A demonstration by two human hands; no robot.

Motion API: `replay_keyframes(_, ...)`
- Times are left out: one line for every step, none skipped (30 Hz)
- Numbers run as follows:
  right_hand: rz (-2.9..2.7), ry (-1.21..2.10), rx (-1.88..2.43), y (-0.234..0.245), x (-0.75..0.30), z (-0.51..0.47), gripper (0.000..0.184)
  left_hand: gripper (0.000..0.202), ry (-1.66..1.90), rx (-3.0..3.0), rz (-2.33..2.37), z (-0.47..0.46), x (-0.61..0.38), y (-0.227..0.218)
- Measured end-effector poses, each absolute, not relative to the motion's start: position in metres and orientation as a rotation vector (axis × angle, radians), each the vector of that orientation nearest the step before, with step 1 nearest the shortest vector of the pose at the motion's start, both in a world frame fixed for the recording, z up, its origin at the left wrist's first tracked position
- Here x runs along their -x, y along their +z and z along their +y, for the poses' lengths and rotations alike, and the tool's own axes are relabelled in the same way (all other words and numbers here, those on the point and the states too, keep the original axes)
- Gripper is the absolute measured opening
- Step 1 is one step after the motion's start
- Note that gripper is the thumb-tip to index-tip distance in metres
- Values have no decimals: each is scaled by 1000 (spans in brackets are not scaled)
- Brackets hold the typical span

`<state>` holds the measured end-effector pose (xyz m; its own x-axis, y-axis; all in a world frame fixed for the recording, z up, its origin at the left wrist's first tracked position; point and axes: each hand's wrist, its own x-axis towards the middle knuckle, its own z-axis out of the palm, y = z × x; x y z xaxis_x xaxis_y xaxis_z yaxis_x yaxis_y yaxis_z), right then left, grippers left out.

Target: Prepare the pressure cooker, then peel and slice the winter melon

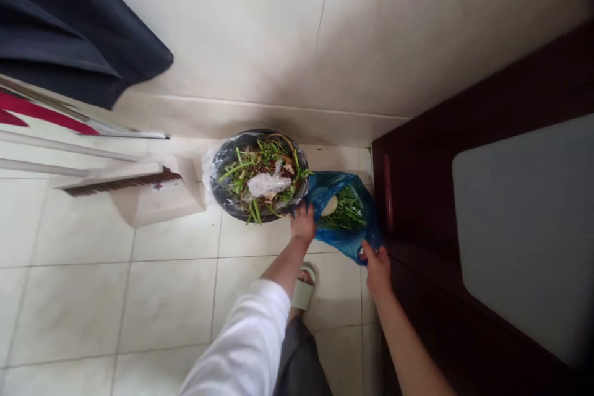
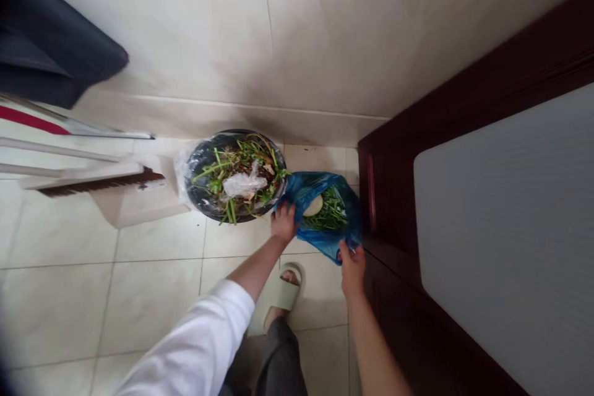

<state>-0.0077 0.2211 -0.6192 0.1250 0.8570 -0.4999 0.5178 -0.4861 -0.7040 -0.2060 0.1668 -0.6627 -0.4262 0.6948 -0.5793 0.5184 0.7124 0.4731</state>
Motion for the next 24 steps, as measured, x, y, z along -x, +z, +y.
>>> replay_keyframes(-1313, 1316, 2074, -611, 3, 216, 41, 33, 313, -891, 2113, 185, 207, -665)
replay_keyframes(-1297, 1328, 2098, -602, -1, 212, 42, 26, 346, -885, 2091, 197, 209, -664)
replay_keyframes(-1274, 1346, 2117, -593, -3, 210, 42, 23, 376, -893, 2067, 205, 211, -659)
replay_keyframes(-1240, 1371, 2126, -584, -4, 209, 42, 24, 405, -895, 2042, 207, 213, -651)
replay_keyframes(-1195, 1390, 2123, -573, -4, 209, 42, 25, 433, -891, 2022, 205, 216, -640)
replay_keyframes(-1144, 1398, 2108, -560, -2, 210, 42, 27, 458, -883, 2008, 200, 219, -626)
replay_keyframes(-1098, 1392, 2087, -546, 1, 211, 43, 29, 473, -876, 2000, 194, 224, -609)
replay_keyframes(-1069, 1375, 2064, -529, 5, 213, 45, 32, 503, -863, 2002, 186, 230, -590)
replay_keyframes(-1065, 1351, 2045, -512, 9, 214, 48, 33, 563, -843, 2009, 179, 236, -570)
replay_keyframes(-1092, 1326, 2035, -493, 14, 215, 49, 34, 655, -817, 2018, 172, 242, -548)
replay_keyframes(-1143, 1313, 2030, -474, 19, 216, 50, 34, 767, -785, 2024, 164, 248, -527)
replay_keyframes(-1206, 1310, 2030, -457, 23, 216, 50, 34, 885, -745, 2021, 157, 252, -505)
replay_keyframes(-1270, 1303, 2036, -441, 27, 215, 48, 33, 984, -700, 1998, 148, 255, -485)
replay_keyframes(-1324, 1288, 2049, -429, 30, 214, 45, 33, 1042, -649, 1957, 139, 256, -467)
replay_keyframes(-1366, 1260, 2069, -422, 31, 212, 41, 33, 1049, -584, 1899, 129, 254, -452)
replay_keyframes(-1395, 1220, 2098, -418, 31, 211, 38, 34, 1022, -498, 1811, 118, 249, -440)
replay_keyframes(-1418, 1178, 2135, -419, 31, 210, 35, 35, 982, -377, 1721, 107, 243, -432)
replay_keyframes(-1449, 1130, 2178, -424, 30, 211, 34, 39, 945, -232, 1627, 96, 237, -429)
replay_keyframes(-1492, 1085, 2220, -430, 30, 213, 35, 45, 908, -76, 1555, 86, 230, -430)
replay_keyframes(-1548, 1046, 2260, -438, 31, 215, 37, 49, 886, 42, 1530, 77, 224, -434)
replay_keyframes(-1605, 1010, 2290, -445, 34, 219, 40, 49, 866, 109, 1548, 70, 220, -440)
replay_keyframes(-1676, 976, 2285, -450, 40, 224, 42, 45, 848, 127, 1580, 65, 218, -448)
replay_keyframes(-1763, 949, 2234, -453, 48, 229, 45, 39, 835, 119, 1612, 61, 216, -457)
replay_keyframes(-1852, 949, 2138, -455, 60, 234, 46, 33, 826, 106, 1630, 58, 216, -465)
